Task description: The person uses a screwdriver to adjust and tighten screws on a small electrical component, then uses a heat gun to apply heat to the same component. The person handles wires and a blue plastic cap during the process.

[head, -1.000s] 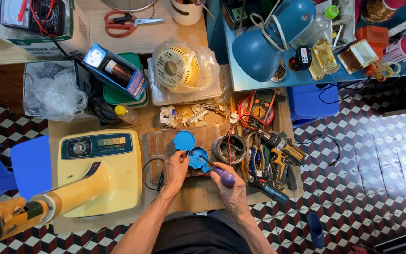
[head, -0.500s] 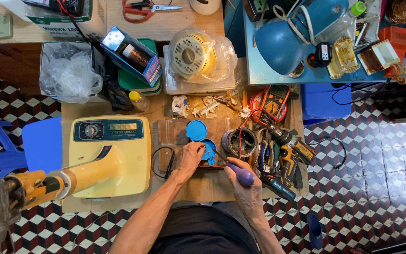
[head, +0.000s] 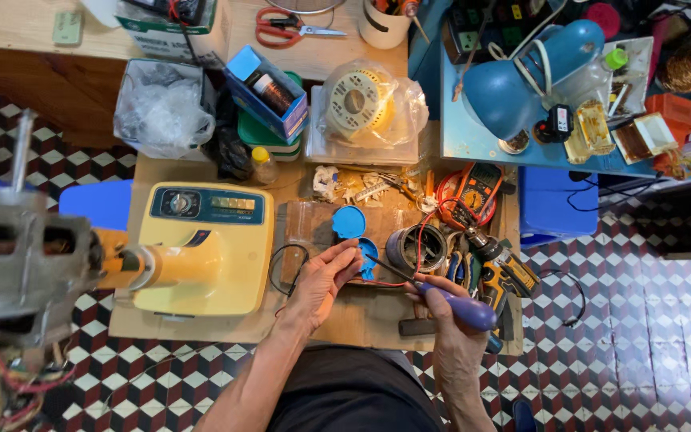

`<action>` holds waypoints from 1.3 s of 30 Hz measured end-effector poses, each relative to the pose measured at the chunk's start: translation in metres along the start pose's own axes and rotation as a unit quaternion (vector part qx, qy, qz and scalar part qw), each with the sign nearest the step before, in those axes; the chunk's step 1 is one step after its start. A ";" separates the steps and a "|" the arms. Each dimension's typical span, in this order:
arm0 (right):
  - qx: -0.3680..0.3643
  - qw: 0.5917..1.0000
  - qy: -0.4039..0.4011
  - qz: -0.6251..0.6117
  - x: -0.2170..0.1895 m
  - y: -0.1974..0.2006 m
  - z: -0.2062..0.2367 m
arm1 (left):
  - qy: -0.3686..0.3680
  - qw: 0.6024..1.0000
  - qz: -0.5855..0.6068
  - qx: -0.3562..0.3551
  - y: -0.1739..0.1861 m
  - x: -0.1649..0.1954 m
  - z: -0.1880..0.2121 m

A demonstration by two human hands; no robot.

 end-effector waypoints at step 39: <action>-0.205 0.968 0.031 -0.141 -0.032 -0.058 0.161 | -0.154 0.972 0.175 -0.004 0.051 -0.011 0.243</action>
Point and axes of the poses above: each hand's wrist, its own z-axis away from the middle knuckle, its own y-axis out of the back of the hand, x = y × z, the point moved 8 cm from there along -z, towards the middle knuckle, and after that the axes turned 8 degrees about y, right-handed, at the moved point
